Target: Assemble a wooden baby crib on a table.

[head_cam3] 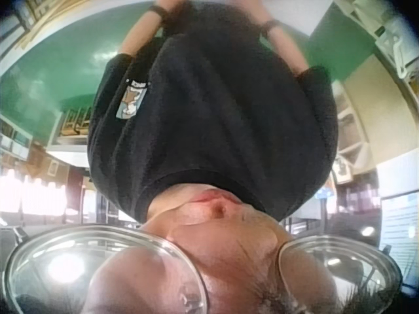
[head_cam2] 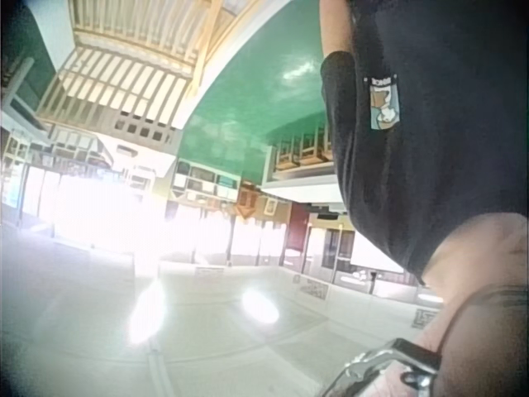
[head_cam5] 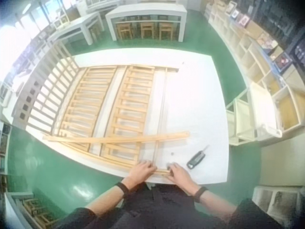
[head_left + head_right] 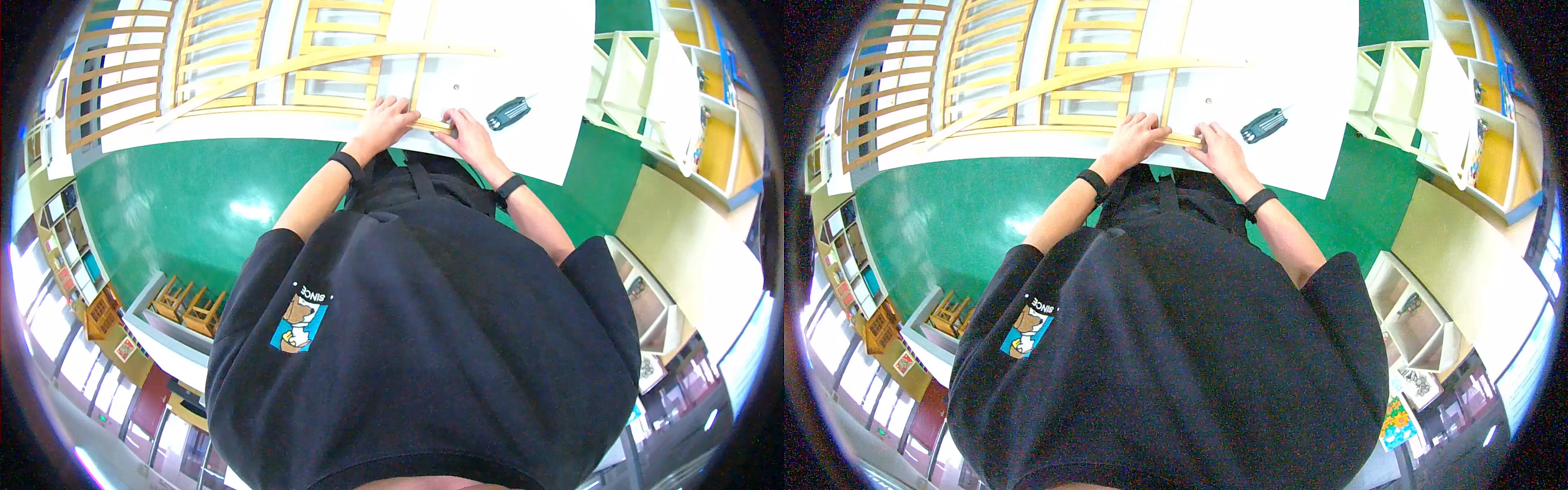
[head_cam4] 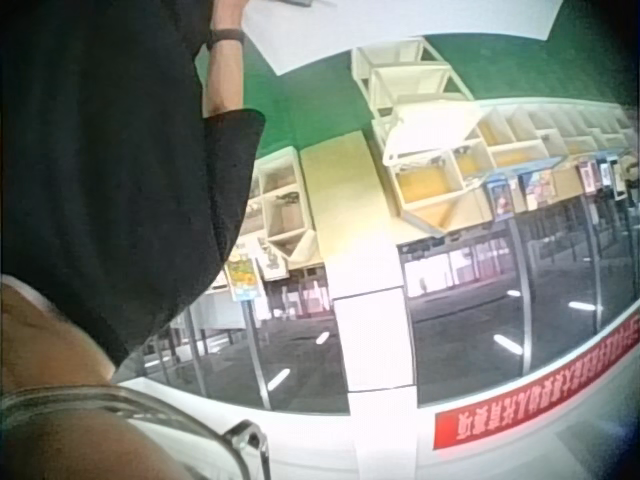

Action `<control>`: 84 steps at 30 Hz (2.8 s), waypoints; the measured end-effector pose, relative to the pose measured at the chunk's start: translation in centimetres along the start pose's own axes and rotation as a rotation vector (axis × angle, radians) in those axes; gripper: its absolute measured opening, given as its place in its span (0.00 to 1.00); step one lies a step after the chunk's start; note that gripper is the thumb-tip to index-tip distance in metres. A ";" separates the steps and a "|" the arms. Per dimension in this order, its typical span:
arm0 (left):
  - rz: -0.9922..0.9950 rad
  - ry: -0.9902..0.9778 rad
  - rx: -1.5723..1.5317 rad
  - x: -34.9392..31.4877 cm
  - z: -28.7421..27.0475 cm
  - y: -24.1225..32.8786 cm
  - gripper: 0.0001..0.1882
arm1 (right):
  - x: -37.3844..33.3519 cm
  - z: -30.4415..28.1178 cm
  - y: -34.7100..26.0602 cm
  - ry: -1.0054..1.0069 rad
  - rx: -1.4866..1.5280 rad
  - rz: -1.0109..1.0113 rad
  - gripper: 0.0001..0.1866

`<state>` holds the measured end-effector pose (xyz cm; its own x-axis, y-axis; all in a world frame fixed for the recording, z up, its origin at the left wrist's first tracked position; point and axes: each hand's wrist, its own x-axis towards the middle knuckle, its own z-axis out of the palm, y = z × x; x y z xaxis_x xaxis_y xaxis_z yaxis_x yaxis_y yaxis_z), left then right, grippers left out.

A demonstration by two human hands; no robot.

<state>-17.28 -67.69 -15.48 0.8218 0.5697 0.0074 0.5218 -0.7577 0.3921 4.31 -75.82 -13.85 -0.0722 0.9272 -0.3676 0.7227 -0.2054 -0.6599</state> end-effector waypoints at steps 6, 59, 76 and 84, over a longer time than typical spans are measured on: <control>0.056 -0.004 -0.024 0.2 -0.1 -0.4 0.16 | -0.5 1.2 0.3 0.184 -0.100 -0.137 0.18; 0.306 -0.277 -0.059 7.2 1.0 2.0 0.10 | -1.9 8.5 -2.8 0.864 0.356 0.474 0.09; 0.280 -0.045 -0.181 4.6 -2.7 1.9 0.22 | -0.5 3.8 0.5 0.832 0.155 0.416 0.13; -0.045 0.160 -0.283 -9.4 -8.4 -11.8 0.12 | 0.2 2.9 0.7 0.939 0.220 0.278 0.12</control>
<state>-33.11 -61.46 -12.43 0.7414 0.6602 0.1199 0.4540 -0.6251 0.6349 2.79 -76.66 -16.27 0.7202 0.6896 0.0763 0.4815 -0.4176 -0.7706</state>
